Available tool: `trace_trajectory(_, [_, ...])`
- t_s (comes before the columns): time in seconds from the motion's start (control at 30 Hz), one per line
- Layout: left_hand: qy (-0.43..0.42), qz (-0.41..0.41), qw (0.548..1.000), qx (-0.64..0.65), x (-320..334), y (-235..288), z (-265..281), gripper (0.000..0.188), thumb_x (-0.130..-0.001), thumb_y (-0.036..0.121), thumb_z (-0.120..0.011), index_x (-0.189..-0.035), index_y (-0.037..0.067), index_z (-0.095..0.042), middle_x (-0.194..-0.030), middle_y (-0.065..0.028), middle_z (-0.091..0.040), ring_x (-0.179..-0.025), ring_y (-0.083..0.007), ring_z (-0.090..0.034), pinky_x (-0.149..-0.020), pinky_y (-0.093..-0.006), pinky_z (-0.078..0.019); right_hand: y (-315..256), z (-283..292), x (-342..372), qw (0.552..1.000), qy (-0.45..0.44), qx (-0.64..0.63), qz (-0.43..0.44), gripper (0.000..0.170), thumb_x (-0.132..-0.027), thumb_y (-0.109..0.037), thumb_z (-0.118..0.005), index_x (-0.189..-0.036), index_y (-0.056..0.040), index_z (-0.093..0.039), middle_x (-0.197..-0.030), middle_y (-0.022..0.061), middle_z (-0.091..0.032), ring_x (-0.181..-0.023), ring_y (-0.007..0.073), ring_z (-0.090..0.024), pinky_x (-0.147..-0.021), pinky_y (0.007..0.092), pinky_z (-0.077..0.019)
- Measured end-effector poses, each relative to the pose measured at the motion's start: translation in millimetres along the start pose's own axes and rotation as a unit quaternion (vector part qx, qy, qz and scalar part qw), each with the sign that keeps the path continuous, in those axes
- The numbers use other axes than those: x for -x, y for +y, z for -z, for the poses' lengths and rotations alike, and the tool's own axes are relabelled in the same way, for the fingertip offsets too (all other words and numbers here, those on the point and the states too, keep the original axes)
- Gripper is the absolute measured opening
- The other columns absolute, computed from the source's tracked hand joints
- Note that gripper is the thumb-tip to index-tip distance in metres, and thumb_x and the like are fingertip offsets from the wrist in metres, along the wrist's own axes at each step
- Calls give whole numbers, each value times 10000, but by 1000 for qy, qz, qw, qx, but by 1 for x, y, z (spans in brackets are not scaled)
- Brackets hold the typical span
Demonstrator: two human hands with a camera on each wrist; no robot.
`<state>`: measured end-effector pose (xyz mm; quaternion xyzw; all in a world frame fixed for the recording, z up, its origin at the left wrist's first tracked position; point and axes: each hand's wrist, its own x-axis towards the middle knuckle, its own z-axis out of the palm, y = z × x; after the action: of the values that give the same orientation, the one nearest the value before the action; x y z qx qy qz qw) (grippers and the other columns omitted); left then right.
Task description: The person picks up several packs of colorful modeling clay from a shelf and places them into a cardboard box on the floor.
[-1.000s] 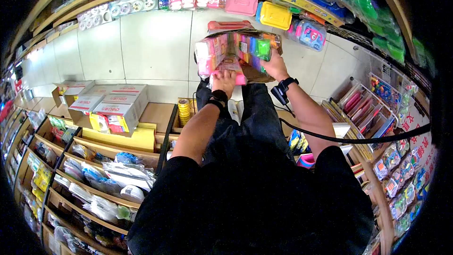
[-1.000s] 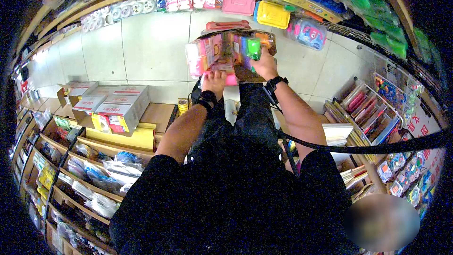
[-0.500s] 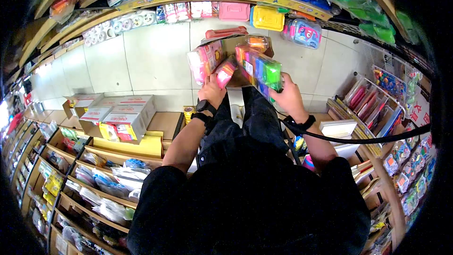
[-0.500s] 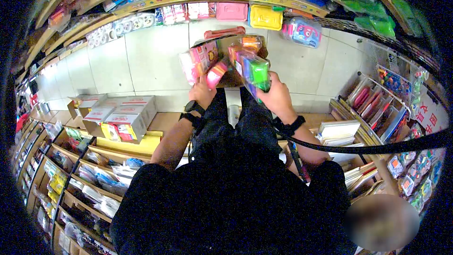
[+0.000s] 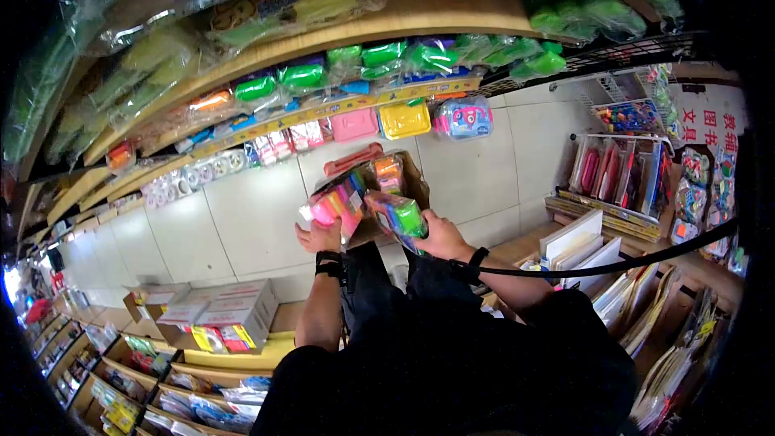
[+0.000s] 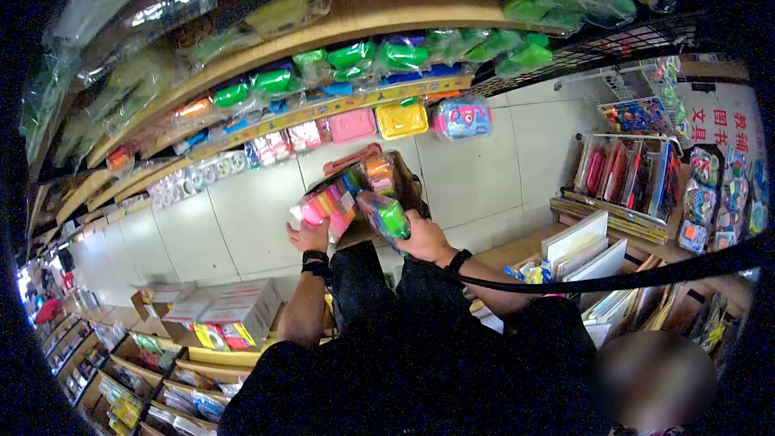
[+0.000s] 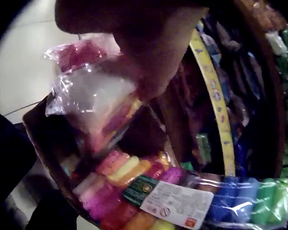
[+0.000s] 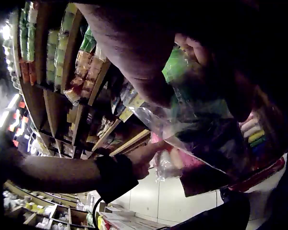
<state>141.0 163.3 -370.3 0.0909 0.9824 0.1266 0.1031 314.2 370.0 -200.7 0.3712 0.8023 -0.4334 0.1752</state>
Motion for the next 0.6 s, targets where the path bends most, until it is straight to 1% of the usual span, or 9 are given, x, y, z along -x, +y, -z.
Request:
trace_trajectory(0.07, [-208, 32, 978, 12, -16, -26, -40, 761, -574, 470, -729, -1231, 169, -492, -1367, -292, -216, -1240, -451, -273, -1018, -453, -296, 3, -4, 2, 1000, 7, -10, 6, 540, -684, -348, -666, -1027, 4, -442, -783, 254, -610, -736, 410, -603, -667, 479, -485])
trace_trajectory(0.1, [-204, 29, 979, 14, -19, -19, -35, 761, -574, 470, -729, -1231, 169, -492, -1367, -292, -216, -1240, -451, -273, -1018, -453, -296, 5, -4, 1, 1000, 7, -17, 11, 542, -682, -348, -666, -1027, 4, -440, -785, 251, -612, -737, 410, -603, -671, 479, -484])
trace_trajectory(0.2, [-194, 73, 978, 24, -16, 16, 2, 959, -564, 477, -741, -1373, 363, -237, -1401, -284, -120, -1227, -457, -298, -982, -467, -349, 2, 10, 5, 999, -6, -31, -15, 545, -678, -322, -673, -1043, 19, -456, -842, 257, -608, -784, 405, -601, -703, 453, -488])
trace_trajectory(0.3, [-199, 74, 977, 34, -18, -2, -25, 976, -548, 493, -750, -1374, 340, -253, -1365, -288, -198, -1176, -452, -360, -965, -465, -368, 12, 17, 4, 997, -13, -73, -37, 530, -677, -275, -686, -1066, 20, -480, -929, 243, -605, -868, 356, -605, -754, 403, -488])
trace_trajectory(0.37, [-167, 31, 985, -31, -16, 3, -28, 1026, -532, 552, -736, -1388, 323, -219, -1302, -298, -290, -1149, -440, -388, -931, -478, -395, 29, 11, 0, 992, 32, -108, 50, 510, -668, -219, -706, -1069, 8, -487, -971, 179, -604, -904, 282, -596, -792, 376, -478])
trace_trajectory(0.4, [-147, 52, 988, 6, -10, 6, -22, 1041, -532, 570, -728, -1393, 331, -193, -1313, -301, -277, -1156, -452, -375, -929, -493, -392, 29, 16, 0, 985, -10, -166, 50, 517, -670, -201, -713, -1075, 20, -480, -984, 153, -591, -915, 249, -579, -803, 357, -471])
trace_trajectory(0.43, [-132, 63, 988, -43, -4, 18, -4, 852, -574, 581, -692, -1278, 162, -457, -1192, -292, -422, -1051, -423, -473, -885, -488, -427, 28, 26, -5, 973, -50, -222, 48, 524, -671, -183, -720, -1081, 33, -473, -996, 127, -579, -927, 216, -562, -815, 338, -465])
trace_trajectory(0.53, [-129, 90, 987, 11, 16, 35, 49, 817, -564, 500, -716, -1259, 141, -477, -1171, -287, -431, -1044, -437, -466, -871, -479, -434, 31, 46, -18, 970, -119, -205, -47, 559, -717, -165, -707, -1130, 56, -401, -1006, 137, -556, -899, 205, -570, -734, 315, -503])
trace_trajectory(0.6, [-28, -7, 999, 25, 24, 33, 66, 773, -545, 423, -730, -1225, 127, -514, -1115, -294, -457, -989, -441, -486, -874, -461, -425, 29, 49, -29, 963, -160, -205, -70, 570, -747, -143, -694, -1161, 48, -352, -1031, 148, -542, -908, 203, -578, -688, 313, -526])
